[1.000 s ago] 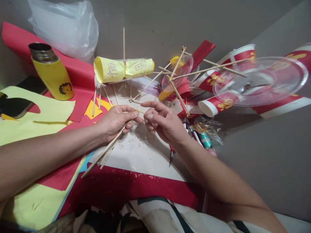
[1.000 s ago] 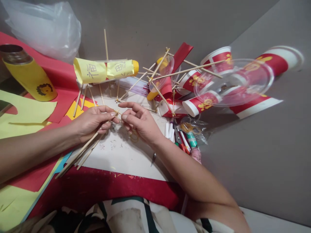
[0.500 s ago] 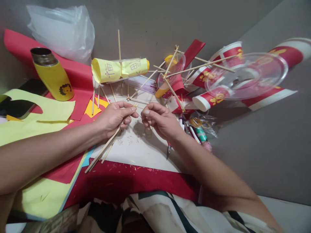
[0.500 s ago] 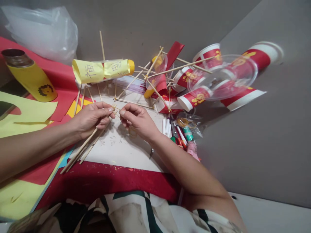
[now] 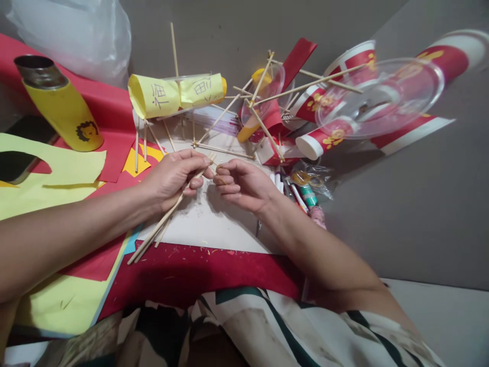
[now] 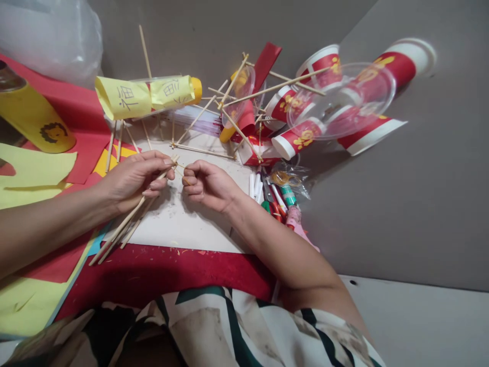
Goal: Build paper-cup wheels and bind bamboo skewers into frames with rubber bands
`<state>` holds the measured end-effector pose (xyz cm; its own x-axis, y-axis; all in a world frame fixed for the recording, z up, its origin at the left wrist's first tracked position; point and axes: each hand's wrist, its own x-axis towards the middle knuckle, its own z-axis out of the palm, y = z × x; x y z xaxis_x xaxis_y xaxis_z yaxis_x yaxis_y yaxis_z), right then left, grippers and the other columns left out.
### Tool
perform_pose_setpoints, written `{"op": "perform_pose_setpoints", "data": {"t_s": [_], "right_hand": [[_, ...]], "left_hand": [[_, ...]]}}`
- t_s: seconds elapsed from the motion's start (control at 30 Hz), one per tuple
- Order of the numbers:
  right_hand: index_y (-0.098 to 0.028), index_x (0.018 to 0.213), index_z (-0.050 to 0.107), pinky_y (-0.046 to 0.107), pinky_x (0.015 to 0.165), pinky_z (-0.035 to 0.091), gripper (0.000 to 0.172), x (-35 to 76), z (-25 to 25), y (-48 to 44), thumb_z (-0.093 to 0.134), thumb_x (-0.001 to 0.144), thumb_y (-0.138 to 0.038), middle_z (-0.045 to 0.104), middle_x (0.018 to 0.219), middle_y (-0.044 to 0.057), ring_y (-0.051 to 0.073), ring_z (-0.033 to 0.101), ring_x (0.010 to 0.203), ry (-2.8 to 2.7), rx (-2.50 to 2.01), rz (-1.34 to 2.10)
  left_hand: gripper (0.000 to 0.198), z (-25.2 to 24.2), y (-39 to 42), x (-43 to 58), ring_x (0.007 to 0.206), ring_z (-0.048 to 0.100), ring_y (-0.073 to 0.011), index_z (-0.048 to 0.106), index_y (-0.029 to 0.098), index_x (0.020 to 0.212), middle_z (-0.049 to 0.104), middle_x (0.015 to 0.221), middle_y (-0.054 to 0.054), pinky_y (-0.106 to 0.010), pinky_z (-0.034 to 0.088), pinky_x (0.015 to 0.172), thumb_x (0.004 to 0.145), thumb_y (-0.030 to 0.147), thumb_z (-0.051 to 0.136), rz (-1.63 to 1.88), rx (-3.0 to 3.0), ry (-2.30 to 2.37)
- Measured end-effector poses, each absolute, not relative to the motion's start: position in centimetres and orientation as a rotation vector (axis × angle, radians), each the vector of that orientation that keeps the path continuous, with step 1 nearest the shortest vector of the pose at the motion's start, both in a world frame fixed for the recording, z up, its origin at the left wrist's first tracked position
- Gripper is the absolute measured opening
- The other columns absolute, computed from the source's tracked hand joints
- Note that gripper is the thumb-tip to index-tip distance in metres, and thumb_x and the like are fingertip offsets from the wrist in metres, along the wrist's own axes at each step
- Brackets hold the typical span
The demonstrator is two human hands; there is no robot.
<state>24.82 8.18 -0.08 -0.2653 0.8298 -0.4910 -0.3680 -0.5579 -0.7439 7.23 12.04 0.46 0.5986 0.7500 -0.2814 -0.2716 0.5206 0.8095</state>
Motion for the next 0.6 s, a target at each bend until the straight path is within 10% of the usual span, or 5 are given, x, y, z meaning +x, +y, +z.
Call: {"op": "perform_pose_setpoints", "data": {"t_s": [0.6], "right_hand": [[-0.017, 0.055, 0.057, 0.023, 0.045, 0.028, 0.036, 25.1, 3.0, 11.3, 0.08, 0.08, -0.028, 0.046, 0.05, -0.003, 0.006, 0.037, 0.045, -1.604, -1.538, 1.159]], "left_hand": [[0.03, 0.5, 11.8, 7.5, 0.034, 0.04, -0.003, 0.058, 0.013, 0.061, 0.067, 0.06, -0.006, -0.016, 0.026, 0.032, 0.088, -0.001, 0.06, 0.597, 1.019, 0.791]]}}
